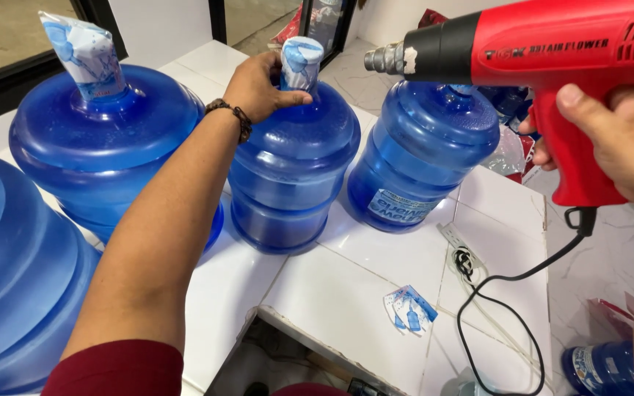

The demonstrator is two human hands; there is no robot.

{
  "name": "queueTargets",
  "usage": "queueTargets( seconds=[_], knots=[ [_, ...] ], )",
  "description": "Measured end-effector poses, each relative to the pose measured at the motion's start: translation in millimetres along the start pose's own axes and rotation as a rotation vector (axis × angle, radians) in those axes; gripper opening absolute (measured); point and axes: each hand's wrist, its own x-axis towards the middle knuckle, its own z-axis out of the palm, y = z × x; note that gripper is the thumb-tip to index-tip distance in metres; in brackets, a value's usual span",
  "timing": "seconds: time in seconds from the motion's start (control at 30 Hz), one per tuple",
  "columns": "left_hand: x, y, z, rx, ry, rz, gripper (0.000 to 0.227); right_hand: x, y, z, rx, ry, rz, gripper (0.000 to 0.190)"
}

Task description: The person uses a red heat gun to apply heat to the plastic caps on several large blue water jugs. They rotate the jugs with their left hand while directing the heat gun with their right hand to shrink the plastic seals around the necks.

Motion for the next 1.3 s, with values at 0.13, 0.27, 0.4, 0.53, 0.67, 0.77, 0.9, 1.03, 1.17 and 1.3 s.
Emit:
queueTargets(
  seconds=[0.13,0.27,0.4,0.53,0.67,0.77,0.9,1.03,1.17,1.3],
  knots=[
    [0.3,-0.6,0.5,0.051,0.006,0.016,0.070,-21.8,-13.9,20.6,-0.014,0.076,0.082,0.031],
    [1.6,-1.0,-4.7,0.037,-0.023,0.029,0.072,-28.7,-12.4,27.8,-0.011,0.050,0.106,0.031],
    [-4.7,-4.8,-15.0,-0.015,-0.164,0.116,0.068,-36.2,-17.8,35.2,-0.004,0.021,0.119,0.039],
    [-10.8,-7.8,-22.7,-0.058,-0.279,0.109,0.073,-37.0,-15.0,36.2,0.012,0.017,0.159,0.041],
    [-13.5,-10.1,-21.1,-0.020,-0.247,0.160,0.073,-32.8,-16.7,33.6,-0.006,0.021,0.138,0.037],
    [-19.7,-12.5,-18.9,0.109,-0.214,0.211,0.073,-27.6,-12.7,29.3,0.011,0.037,0.136,0.035],
    [-23.6,-28.0,-11.2,0.202,-0.182,0.275,0.083,-23.7,-6.0,23.6,0.090,0.070,0.049,0.035],
    [-34.2,-27.8,-14.6,0.270,-0.251,0.330,0.127,-24.8,-9.7,22.6,0.057,0.068,0.030,0.034],
    [-45.3,-16.3,-24.7,0.358,-0.341,0.318,0.145,-22.9,-12.4,26.8,0.105,0.079,-0.013,0.039],
    [-54.7,-24.9,-22.0,0.495,-0.403,0.316,0.158,-21.8,-12.2,27.2,0.072,0.104,-0.031,0.036]
  ],
)
